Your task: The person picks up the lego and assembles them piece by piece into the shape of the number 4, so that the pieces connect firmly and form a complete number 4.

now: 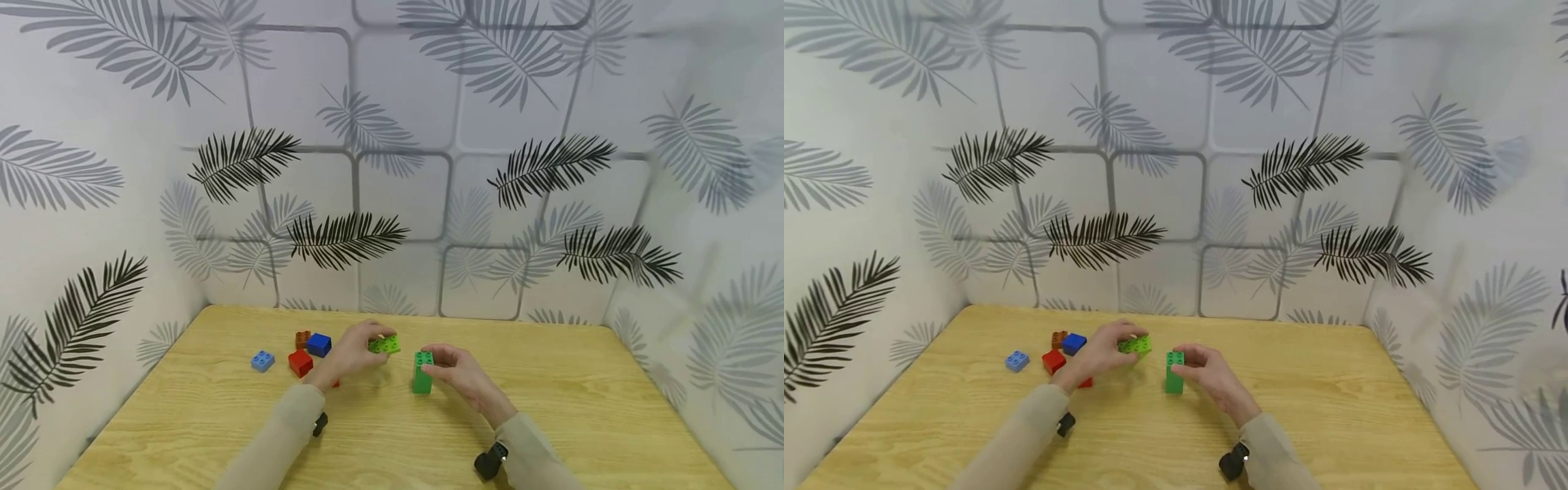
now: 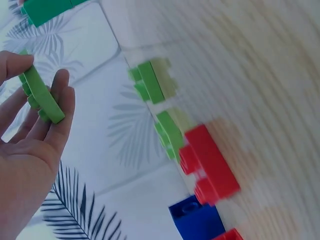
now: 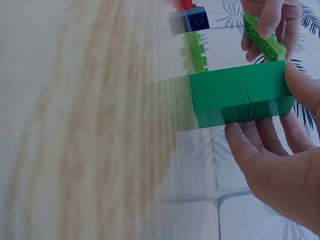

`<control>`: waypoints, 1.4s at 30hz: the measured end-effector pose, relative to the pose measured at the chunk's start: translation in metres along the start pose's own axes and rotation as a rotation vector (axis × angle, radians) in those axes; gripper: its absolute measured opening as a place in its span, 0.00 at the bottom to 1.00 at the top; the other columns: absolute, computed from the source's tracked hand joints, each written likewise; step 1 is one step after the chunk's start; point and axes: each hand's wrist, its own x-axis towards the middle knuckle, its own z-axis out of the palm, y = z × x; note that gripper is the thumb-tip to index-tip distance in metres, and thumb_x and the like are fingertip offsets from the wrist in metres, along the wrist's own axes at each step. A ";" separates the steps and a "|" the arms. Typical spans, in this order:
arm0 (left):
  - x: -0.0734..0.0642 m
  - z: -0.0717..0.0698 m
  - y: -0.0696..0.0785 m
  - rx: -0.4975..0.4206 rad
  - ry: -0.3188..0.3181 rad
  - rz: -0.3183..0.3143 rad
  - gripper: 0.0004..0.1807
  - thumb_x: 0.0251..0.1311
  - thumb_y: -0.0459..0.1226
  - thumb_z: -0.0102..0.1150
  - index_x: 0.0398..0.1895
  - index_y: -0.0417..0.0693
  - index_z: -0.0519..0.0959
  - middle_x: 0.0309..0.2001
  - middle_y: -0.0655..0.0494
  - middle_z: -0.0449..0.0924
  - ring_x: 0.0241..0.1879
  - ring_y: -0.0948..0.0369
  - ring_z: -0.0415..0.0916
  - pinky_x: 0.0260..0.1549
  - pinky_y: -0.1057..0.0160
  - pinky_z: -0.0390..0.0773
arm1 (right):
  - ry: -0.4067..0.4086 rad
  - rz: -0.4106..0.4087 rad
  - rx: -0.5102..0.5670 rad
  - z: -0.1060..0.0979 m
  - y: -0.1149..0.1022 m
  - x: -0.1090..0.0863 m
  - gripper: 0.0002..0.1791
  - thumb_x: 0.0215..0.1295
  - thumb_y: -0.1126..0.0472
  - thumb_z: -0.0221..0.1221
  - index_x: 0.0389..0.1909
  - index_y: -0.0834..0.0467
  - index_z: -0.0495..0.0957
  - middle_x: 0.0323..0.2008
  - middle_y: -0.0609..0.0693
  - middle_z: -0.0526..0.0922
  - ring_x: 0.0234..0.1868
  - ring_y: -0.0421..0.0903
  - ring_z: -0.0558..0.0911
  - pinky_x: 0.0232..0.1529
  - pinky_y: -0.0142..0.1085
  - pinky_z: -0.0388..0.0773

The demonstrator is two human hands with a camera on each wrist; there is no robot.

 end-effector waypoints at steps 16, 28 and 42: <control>0.002 0.014 0.029 0.034 -0.004 0.082 0.24 0.63 0.36 0.62 0.63 0.47 0.75 0.59 0.51 0.77 0.52 0.57 0.77 0.51 0.55 0.78 | -0.019 -0.008 0.012 0.002 0.000 -0.001 0.26 0.63 0.57 0.66 0.61 0.60 0.74 0.56 0.55 0.78 0.53 0.44 0.78 0.58 0.40 0.75; 0.006 0.025 0.033 -0.083 0.008 0.110 0.24 0.65 0.36 0.62 0.65 0.47 0.74 0.60 0.52 0.77 0.54 0.58 0.77 0.50 0.60 0.79 | -0.031 -0.019 0.015 0.001 -0.002 -0.001 0.27 0.64 0.59 0.65 0.62 0.64 0.72 0.55 0.56 0.79 0.52 0.44 0.78 0.58 0.39 0.75; 0.009 0.035 0.035 -0.139 0.002 0.066 0.22 0.67 0.38 0.59 0.64 0.50 0.75 0.61 0.53 0.77 0.53 0.59 0.77 0.45 0.64 0.78 | -0.051 -0.026 0.024 0.000 0.000 -0.001 0.27 0.64 0.59 0.65 0.63 0.63 0.73 0.54 0.54 0.79 0.52 0.44 0.79 0.60 0.44 0.74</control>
